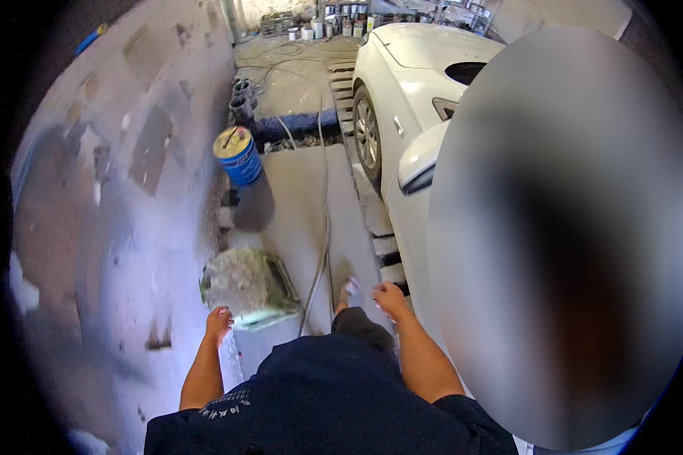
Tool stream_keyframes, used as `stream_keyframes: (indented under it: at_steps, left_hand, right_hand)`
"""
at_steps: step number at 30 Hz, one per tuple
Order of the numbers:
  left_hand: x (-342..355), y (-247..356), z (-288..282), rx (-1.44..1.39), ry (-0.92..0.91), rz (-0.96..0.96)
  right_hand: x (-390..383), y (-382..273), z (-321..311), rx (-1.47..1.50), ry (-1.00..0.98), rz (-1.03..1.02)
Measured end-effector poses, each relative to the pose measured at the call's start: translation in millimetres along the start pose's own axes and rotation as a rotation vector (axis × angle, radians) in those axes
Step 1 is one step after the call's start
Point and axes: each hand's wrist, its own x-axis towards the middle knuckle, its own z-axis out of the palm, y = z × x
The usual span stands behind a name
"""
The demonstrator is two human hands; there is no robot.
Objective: The person picks up a sanding block and walks to the rear of a silver SUV. They sand the surface of the open trunk lid and the rear bumper area using the block. The person then moves to a white sedan and wipes the hood with a purple cloth.
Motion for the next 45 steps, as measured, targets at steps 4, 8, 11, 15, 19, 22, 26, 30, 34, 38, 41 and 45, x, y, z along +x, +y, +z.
stream_keyframes:
  at_steps: [4,8,11,15,19,22,26,30,34,38,41,45]
  left_hand:
    - [112,2,-35,0.129,0.108,0.121]
    - [159,45,17,-0.103,0.009,-0.114]
    - [160,87,35,-0.066,0.047,-0.201]
    - [233,92,9,-0.086,-0.221,-0.285]
    - [370,166,-1,1.271,-0.237,0.824]
    - [466,271,-58,1.074,-0.543,0.411]
    - [576,474,-11,-0.154,-0.108,-0.187]
    - [701,630,-36,-0.068,-0.063,0.009]
    - [789,741,28,0.089,-0.055,-0.001]
    - [818,799,86,0.147,-0.089,-0.026]
    - [864,811,94,0.474,-0.260,0.150]
    - [921,872,130,0.326,-0.193,-0.001]
  right_hand:
    - [137,-141,97,-0.374,-0.264,-0.331]
    - [254,-264,112,-0.505,-0.242,-0.496]
    - [312,-329,129,-0.484,-0.258,-0.376]
    - [402,-402,162,-0.265,-0.315,-0.010]
    - [527,-434,151,-0.453,-0.162,-0.195]
    - [578,-469,124,-0.388,-0.088,-0.127]
    - [619,-408,59,-0.279,0.059,0.227]
    - [668,-431,69,0.043,0.107,0.403]
    - [742,-451,52,0.060,0.040,0.388]
    - [843,-570,60,-0.116,0.075,0.319]
    - [924,-676,65,-0.224,0.054,0.074]
    - [1009,-797,56,-0.136,0.027,-0.026]
